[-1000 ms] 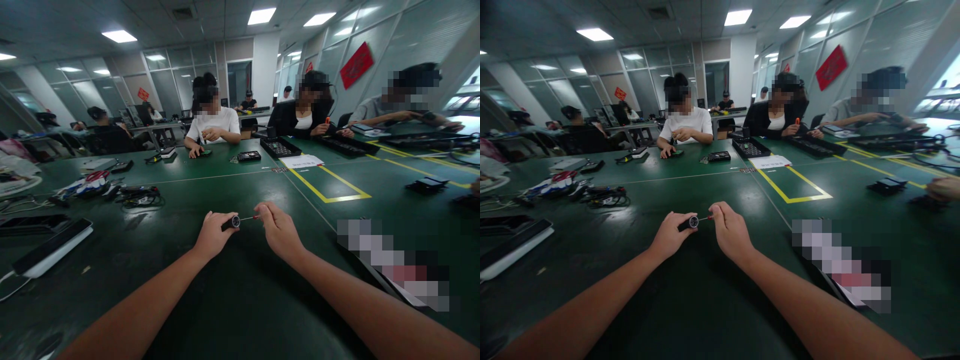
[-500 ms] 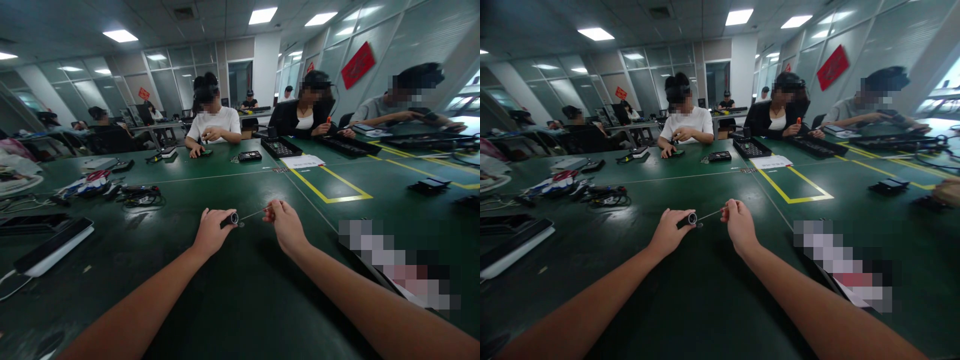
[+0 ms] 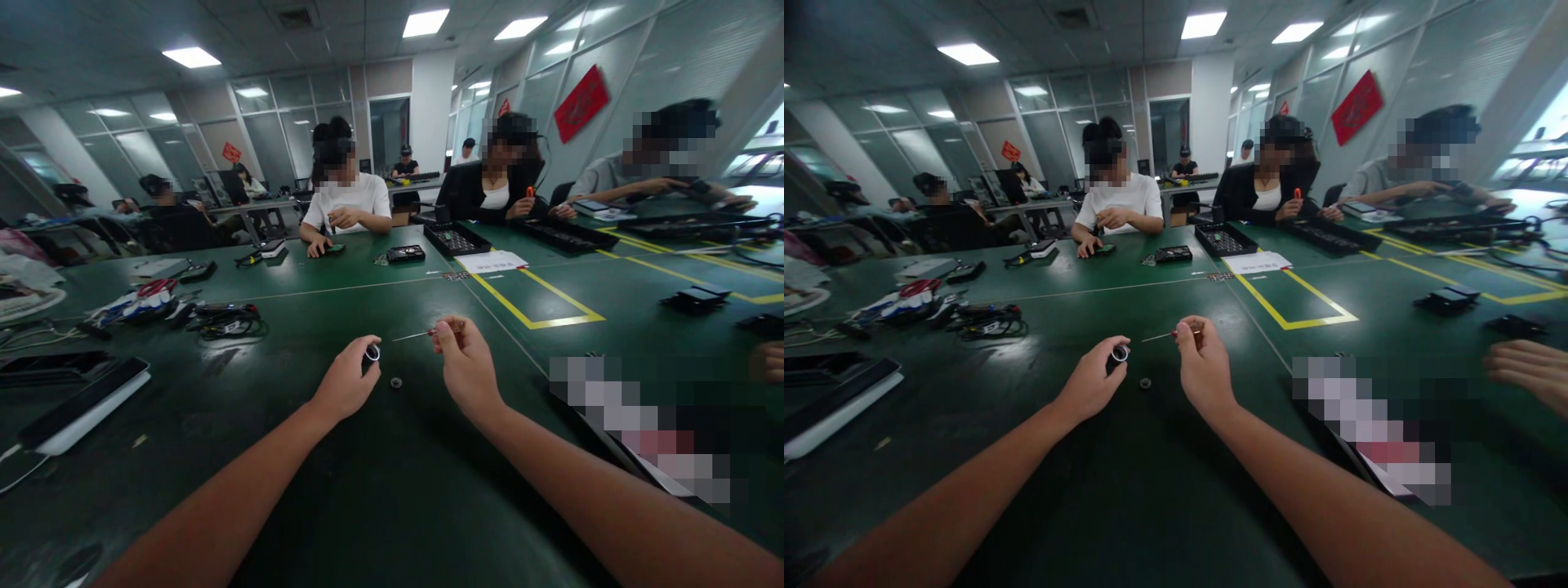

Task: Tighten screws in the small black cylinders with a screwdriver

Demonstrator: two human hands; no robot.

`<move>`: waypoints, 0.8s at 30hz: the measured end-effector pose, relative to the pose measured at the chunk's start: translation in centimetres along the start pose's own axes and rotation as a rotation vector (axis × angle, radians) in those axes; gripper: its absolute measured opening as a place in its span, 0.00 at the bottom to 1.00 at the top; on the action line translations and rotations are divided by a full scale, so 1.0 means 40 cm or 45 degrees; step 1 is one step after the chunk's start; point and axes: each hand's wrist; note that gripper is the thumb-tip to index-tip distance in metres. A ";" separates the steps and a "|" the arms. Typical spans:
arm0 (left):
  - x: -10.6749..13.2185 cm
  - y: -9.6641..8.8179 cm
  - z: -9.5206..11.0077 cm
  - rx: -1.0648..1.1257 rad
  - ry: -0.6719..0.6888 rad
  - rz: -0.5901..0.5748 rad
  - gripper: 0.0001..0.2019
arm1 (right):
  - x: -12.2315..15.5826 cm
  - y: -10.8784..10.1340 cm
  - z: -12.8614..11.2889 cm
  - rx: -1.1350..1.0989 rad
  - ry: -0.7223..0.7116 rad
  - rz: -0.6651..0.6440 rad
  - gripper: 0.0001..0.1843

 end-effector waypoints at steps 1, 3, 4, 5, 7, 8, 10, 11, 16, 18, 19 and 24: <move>0.000 -0.005 0.006 -0.016 0.012 -0.040 0.16 | 0.002 -0.001 -0.002 0.007 -0.017 -0.004 0.13; -0.003 -0.012 0.019 -0.066 0.032 -0.146 0.12 | 0.004 -0.002 -0.006 0.018 -0.034 -0.014 0.13; -0.005 -0.012 0.025 -0.099 0.043 -0.214 0.09 | 0.005 -0.002 -0.006 0.023 -0.037 -0.019 0.13; -0.007 -0.011 0.031 -0.138 0.054 -0.287 0.07 | 0.005 -0.002 -0.006 0.028 -0.040 -0.022 0.13; -0.013 -0.004 0.038 -0.225 0.076 -0.422 0.11 | 0.005 -0.001 -0.006 0.043 -0.047 -0.022 0.13; -0.016 0.000 0.041 -0.270 0.082 -0.470 0.14 | 0.004 -0.001 -0.006 0.046 -0.048 -0.018 0.13; -0.022 0.008 0.044 -0.347 0.072 -0.527 0.17 | 0.004 -0.001 -0.007 0.046 -0.043 -0.015 0.13; -0.024 0.011 0.044 -0.371 0.059 -0.549 0.16 | 0.004 -0.001 -0.008 0.044 -0.037 -0.014 0.13; -0.028 0.004 0.049 -0.363 -0.006 -0.590 0.11 | 0.004 0.000 -0.006 0.015 -0.031 -0.032 0.13; -0.026 -0.002 0.051 -0.338 -0.023 -0.566 0.10 | 0.004 0.001 -0.005 -0.008 -0.036 -0.036 0.13; -0.026 -0.004 0.051 -0.324 -0.041 -0.550 0.10 | 0.003 0.002 -0.004 -0.016 -0.036 -0.038 0.13; -0.034 -0.023 0.027 -0.166 -0.123 -0.459 0.09 | 0.002 0.004 -0.002 -0.035 -0.025 -0.041 0.12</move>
Point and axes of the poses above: each hand's wrist, its own x-axis away from the middle knuckle, its own y-axis out of the palm, z = x × y, and after that the axes turned 7 degrees about -x, right-handed
